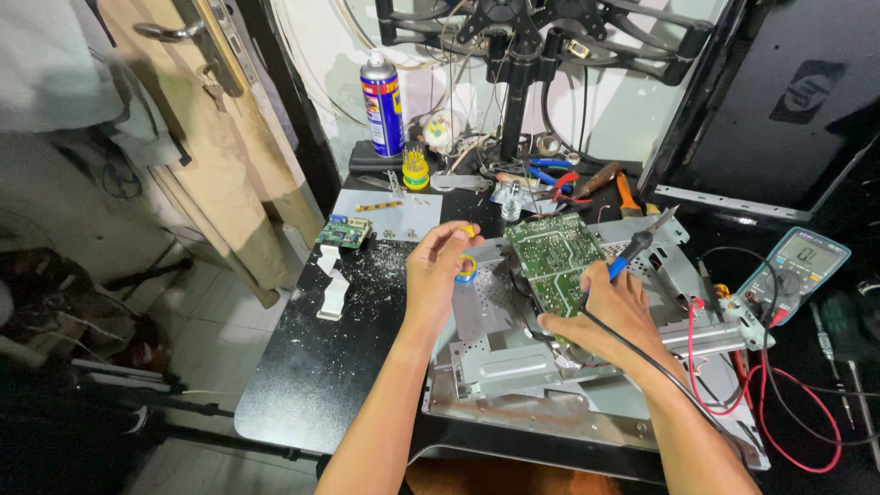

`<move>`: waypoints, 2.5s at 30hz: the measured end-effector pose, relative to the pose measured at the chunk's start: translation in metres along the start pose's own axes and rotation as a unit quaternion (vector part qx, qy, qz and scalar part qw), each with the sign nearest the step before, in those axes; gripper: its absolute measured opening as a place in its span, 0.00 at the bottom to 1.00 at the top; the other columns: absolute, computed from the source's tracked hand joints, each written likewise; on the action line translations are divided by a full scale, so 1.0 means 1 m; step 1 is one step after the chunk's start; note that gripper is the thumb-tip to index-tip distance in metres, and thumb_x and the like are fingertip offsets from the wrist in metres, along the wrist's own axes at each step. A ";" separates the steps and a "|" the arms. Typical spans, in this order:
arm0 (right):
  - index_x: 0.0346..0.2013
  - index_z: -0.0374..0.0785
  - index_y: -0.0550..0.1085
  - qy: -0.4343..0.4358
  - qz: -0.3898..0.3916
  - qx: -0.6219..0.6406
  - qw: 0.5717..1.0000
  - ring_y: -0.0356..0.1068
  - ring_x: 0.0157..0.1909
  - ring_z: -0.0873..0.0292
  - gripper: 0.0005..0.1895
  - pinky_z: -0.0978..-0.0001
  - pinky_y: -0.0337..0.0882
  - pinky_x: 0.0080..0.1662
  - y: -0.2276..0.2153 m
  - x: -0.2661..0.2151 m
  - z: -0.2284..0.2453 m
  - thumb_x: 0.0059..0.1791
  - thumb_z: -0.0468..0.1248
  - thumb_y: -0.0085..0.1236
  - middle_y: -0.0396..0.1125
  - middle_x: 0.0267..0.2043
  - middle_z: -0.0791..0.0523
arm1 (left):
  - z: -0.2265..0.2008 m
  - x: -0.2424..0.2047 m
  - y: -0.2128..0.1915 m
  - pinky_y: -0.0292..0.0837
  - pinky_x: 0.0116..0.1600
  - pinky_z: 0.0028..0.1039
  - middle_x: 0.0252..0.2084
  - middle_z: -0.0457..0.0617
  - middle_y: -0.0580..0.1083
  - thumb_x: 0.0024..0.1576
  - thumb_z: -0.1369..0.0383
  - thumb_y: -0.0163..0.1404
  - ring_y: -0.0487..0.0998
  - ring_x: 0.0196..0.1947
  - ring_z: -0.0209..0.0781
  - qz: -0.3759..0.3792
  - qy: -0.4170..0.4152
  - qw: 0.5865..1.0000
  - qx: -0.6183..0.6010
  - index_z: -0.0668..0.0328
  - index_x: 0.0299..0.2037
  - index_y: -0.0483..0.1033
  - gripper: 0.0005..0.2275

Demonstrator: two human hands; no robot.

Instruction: The person solders components on a green circuit board using a soldering iron and a desoldering pump. They handle a small yellow electronic component and use the probes of a multimeter to test several points on the board.

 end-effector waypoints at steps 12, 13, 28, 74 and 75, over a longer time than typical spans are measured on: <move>0.45 0.39 0.66 0.033 0.062 -0.010 0.997 0.62 0.61 0.46 0.41 0.50 0.60 0.63 0.008 0.001 -0.009 0.34 0.63 0.73 0.64 0.53 0.49 | 0.011 -0.004 0.004 0.67 0.36 0.20 0.40 0.47 0.77 0.66 0.68 0.47 0.70 0.30 0.30 0.025 -0.015 0.998 0.061 0.64 0.46 0.75 0.08; 0.45 0.39 0.66 0.037 0.060 -0.009 0.998 0.62 0.61 0.46 0.41 0.50 0.60 0.63 0.009 0.002 -0.011 0.34 0.63 0.73 0.64 0.53 0.49 | 0.008 -0.004 0.008 0.67 0.36 0.20 0.40 0.47 0.77 0.66 0.68 0.47 0.70 0.30 0.30 0.030 -0.016 0.998 0.061 0.64 0.46 0.75 0.08; 0.60 0.40 0.62 -0.196 -0.256 0.250 0.913 0.73 0.49 0.56 0.30 0.63 0.73 0.53 -0.159 -0.074 -0.057 0.56 0.60 0.46 0.72 0.56 0.53 | -0.031 -0.066 0.201 0.69 0.39 0.22 0.43 0.49 0.76 0.65 0.70 0.51 0.71 0.34 0.31 0.188 0.039 0.981 0.018 0.65 0.49 0.74 0.08; 0.35 0.32 0.76 0.211 -0.632 0.197 0.719 0.71 0.23 0.64 0.19 0.73 0.70 0.30 -0.333 -0.325 -0.552 0.57 0.46 0.51 0.72 0.20 0.55 | 0.188 -0.254 0.607 0.75 0.50 0.28 0.70 0.59 0.68 0.61 0.66 0.52 0.74 0.62 0.42 0.477 -0.136 0.868 0.004 0.65 0.48 0.77 0.11; 0.33 0.33 0.77 0.222 -0.618 0.180 0.732 0.71 0.23 0.64 0.20 0.72 0.70 0.30 -0.333 -0.319 -0.552 0.58 0.47 0.51 0.72 0.20 0.55 | 0.188 -0.255 0.606 0.75 0.49 0.28 0.70 0.59 0.68 0.60 0.66 0.52 0.74 0.62 0.42 0.477 -0.141 0.867 0.009 0.65 0.48 0.77 0.11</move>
Point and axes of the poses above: each hand's wrist, its own x-axis towards the middle knuckle, its own y-axis out of the palm, z = x × y, the point moved 7 cm from there along x, towards the middle knuckle
